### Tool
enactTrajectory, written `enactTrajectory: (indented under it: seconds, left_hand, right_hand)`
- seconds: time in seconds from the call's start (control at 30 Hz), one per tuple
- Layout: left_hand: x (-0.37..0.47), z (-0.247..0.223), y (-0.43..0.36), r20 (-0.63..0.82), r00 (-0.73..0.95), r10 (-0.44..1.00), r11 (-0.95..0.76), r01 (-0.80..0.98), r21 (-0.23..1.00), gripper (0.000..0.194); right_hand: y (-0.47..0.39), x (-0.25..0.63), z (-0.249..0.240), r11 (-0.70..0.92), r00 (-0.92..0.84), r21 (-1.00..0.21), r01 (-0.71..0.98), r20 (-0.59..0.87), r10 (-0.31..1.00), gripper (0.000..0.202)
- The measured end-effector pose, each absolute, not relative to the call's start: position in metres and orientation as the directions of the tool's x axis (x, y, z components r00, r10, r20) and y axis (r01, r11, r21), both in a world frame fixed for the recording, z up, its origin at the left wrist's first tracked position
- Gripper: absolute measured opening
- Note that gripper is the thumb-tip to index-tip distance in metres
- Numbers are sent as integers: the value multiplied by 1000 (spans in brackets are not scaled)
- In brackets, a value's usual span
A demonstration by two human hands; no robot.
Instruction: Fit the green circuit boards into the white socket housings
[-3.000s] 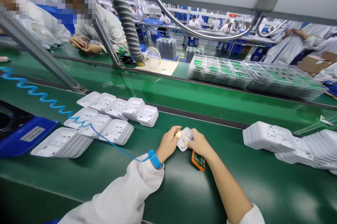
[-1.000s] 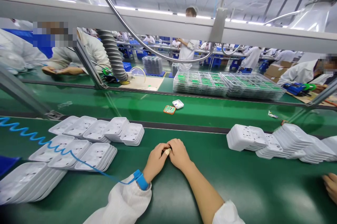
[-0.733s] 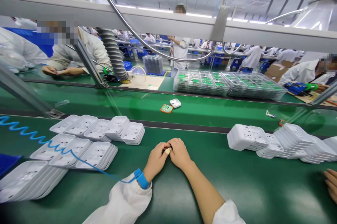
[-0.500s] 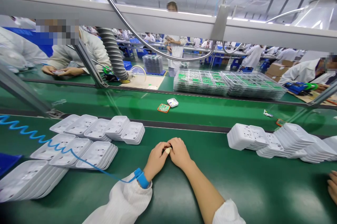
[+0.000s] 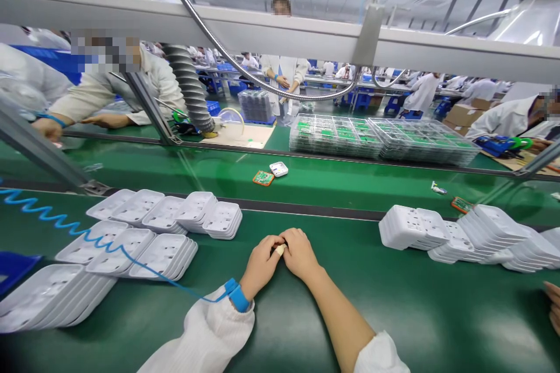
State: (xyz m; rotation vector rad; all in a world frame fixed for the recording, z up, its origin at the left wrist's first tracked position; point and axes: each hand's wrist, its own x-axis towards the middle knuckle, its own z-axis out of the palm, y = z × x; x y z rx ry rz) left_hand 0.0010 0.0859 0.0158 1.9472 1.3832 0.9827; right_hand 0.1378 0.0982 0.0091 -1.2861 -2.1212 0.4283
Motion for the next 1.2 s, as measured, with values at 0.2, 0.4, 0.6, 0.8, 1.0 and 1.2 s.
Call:
enactTrajectory:
  seconds: [0.2,0.4,0.6,0.8,1.0,1.2]
  left_hand:
    - [1,17,86,248,204,947,-320,556,767,16]
    - [1,18,85,246,208,947,-321,560,763,16]
    - [1,18,85,245,208,947,-321,560,763,16]
    - [1,17,85,259,213,942,-335,562,756,16]
    - [1,18,85,263,210,942,-336,565,753,16]
    - [1,18,85,256,215,943,-334,566,754,15]
  right_hand:
    - [98,138,10,472,-337,-565,677,332,881,20]
    - [98,138,11,470,-338,-561,681,328,882,21]
    - [97,138,13,474,-339,-563,677,334,880,21]
    - [97,137,14,478,-343,-569,669,334,878,20]
    - [96,137,15,473,-340,-566,675,331,880,20]
    - [97,137,13,474,-343,-554,685,329,880,20]
